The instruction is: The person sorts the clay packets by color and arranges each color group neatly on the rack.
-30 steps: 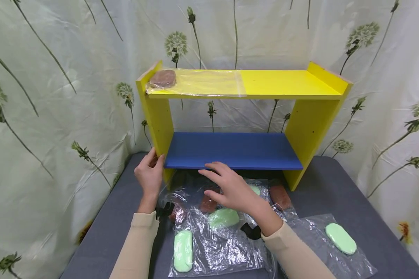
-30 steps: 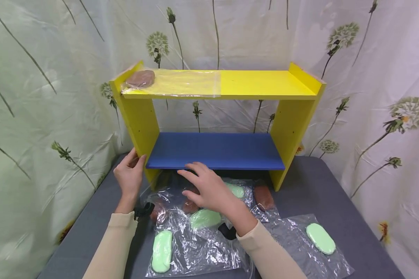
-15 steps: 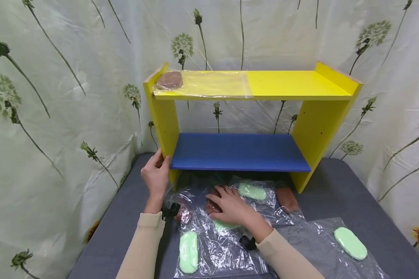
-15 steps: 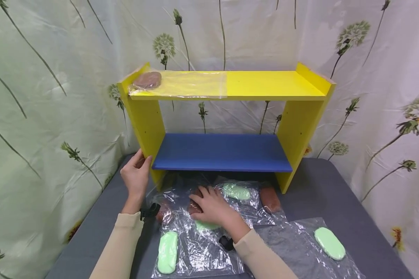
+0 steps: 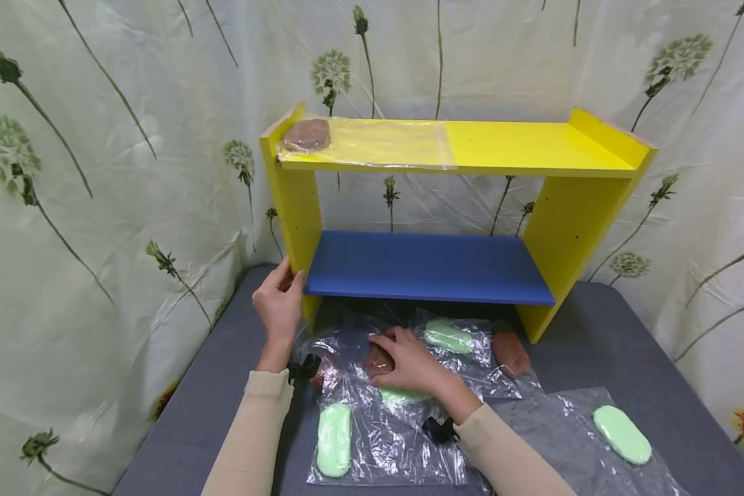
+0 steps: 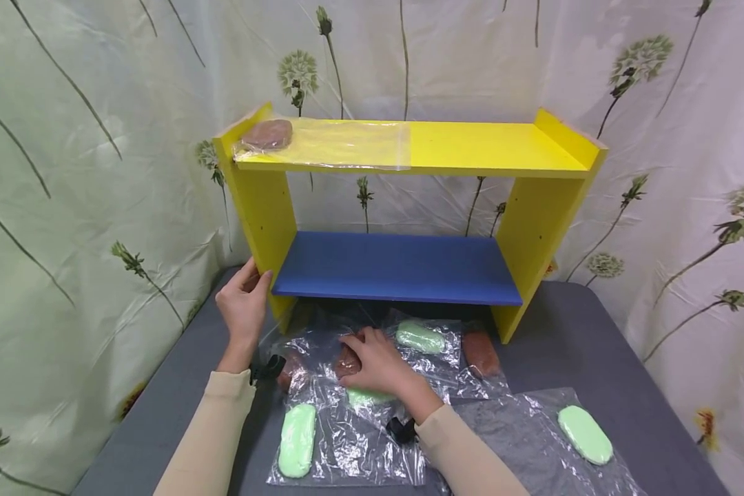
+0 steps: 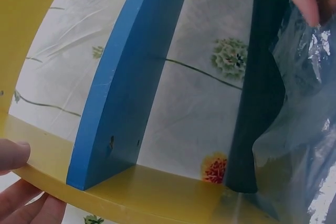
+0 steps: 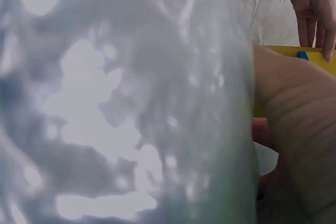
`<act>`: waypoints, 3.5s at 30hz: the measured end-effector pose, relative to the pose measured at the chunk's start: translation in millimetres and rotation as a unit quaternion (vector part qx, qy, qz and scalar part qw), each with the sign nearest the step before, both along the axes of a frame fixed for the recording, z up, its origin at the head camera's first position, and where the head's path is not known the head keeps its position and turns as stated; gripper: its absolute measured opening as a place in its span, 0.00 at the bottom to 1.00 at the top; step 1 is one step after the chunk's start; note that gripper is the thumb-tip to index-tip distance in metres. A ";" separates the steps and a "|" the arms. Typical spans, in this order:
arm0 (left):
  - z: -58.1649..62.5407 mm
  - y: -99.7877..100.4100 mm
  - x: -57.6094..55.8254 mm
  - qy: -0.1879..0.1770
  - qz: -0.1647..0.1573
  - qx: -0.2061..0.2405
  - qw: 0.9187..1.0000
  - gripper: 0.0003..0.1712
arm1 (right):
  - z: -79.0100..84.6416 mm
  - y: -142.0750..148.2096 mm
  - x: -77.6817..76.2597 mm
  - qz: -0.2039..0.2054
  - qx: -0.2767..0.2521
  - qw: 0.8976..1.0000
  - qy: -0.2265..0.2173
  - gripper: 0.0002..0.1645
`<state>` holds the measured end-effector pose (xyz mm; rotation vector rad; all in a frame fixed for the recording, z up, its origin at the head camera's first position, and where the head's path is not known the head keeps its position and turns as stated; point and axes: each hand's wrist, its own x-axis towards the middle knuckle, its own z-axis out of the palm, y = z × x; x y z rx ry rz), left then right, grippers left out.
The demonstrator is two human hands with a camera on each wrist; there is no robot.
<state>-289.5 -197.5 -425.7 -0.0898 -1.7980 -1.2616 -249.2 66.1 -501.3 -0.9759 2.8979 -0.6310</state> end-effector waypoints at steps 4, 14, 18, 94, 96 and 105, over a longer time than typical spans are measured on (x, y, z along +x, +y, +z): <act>-0.8 -0.5 -0.5 0.005 0.001 0.001 1.000 0.26 | -0.3 0.5 -2.6 0.012 -0.029 0.999 0.004 0.56; 0.2 -0.3 -1.2 0.012 0.000 -0.006 1.000 0.26 | 22.7 5.5 -1.5 0.049 -0.076 0.993 0.070 0.46; 0.9 -0.4 -0.5 0.008 0.003 -0.009 1.000 0.27 | 38.4 9.2 3.6 0.057 -0.085 0.990 0.101 0.44; -3.0 -1.6 -2.7 0.000 0.010 -0.001 1.000 0.25 | 344.3 188.0 -29.7 -0.213 0.122 0.937 0.247 0.36; -3.1 -1.3 -2.3 -0.003 0.011 -0.002 1.000 0.25 | 344.7 185.8 -30.5 -0.232 0.141 0.932 0.240 0.37; -2.1 1.1 -0.6 -0.011 0.014 -0.002 1.000 0.26 | 341.5 201.3 -40.4 -0.218 0.124 0.952 0.173 0.35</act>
